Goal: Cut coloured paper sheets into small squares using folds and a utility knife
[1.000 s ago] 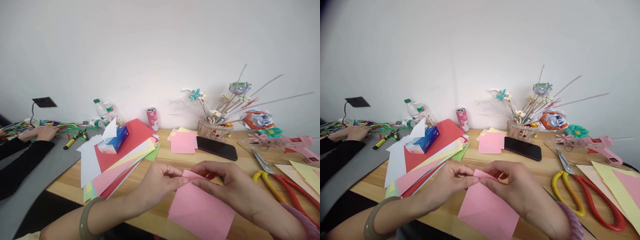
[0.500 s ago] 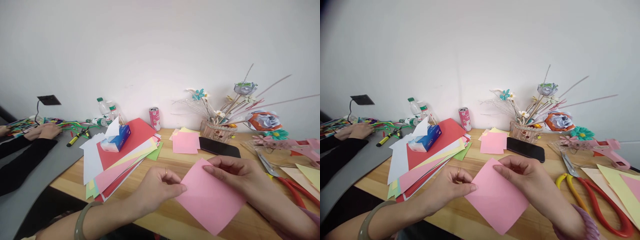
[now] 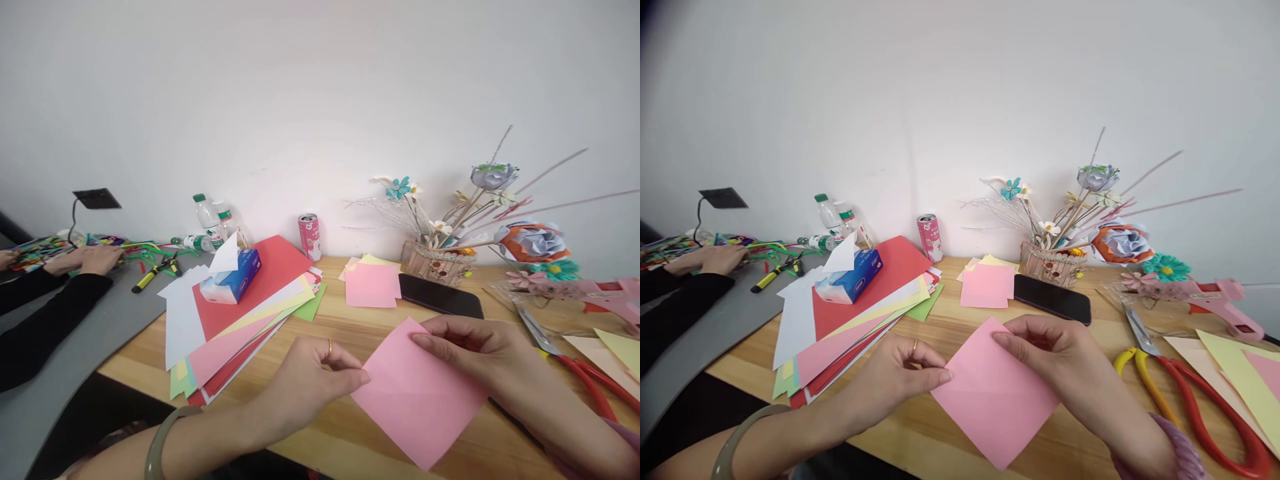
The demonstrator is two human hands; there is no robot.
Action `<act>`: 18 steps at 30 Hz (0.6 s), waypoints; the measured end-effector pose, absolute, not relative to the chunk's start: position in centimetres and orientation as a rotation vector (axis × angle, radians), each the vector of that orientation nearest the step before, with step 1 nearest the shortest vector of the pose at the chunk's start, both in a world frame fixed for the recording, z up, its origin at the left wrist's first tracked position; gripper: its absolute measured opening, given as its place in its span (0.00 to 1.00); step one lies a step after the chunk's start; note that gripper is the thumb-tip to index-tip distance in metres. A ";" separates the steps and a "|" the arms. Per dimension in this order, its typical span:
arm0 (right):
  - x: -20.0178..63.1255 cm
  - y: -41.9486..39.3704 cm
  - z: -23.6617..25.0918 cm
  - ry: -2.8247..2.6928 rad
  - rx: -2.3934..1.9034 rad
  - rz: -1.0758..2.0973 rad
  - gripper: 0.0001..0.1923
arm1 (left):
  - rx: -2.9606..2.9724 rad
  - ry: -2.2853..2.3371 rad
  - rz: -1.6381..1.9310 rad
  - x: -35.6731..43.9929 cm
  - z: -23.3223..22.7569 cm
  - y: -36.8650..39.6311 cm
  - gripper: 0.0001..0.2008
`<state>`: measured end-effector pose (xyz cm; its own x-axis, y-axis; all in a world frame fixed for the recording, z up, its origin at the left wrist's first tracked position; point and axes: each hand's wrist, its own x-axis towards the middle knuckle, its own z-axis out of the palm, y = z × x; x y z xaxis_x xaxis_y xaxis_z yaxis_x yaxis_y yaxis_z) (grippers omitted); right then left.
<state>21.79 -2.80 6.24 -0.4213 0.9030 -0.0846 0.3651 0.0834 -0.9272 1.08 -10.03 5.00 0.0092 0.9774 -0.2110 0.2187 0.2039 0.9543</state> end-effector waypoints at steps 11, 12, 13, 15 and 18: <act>22.4 -3.5 4.7 -2.113 -0.965 0.664 0.13 | 1.985 1.386 1.091 -0.7 3.2 -8.0 0.08; 22.5 -3.9 4.0 -2.155 -0.863 0.450 0.09 | 2.179 1.364 1.145 -1.1 2.7 -7.4 0.09; 22.6 -4.3 3.2 -2.192 -0.761 0.255 0.07 | 2.328 1.353 1.166 -1.5 2.1 -6.8 0.10; 22.4 -5.2 1.5 -2.267 -0.617 -0.009 0.10 | 2.477 1.333 1.145 -2.2 0.8 -5.5 0.11; 21.7 -6.0 -0.8 -2.374 -0.585 -0.144 0.16 | 2.605 1.305 0.984 -3.0 -1.0 -4.0 0.10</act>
<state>21.75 -6.03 -0.79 -0.6685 0.3720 0.6440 0.4473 0.8929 -0.0514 -2.98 -3.98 -1.03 0.4356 0.7396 0.5131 0.6971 -0.6378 0.3274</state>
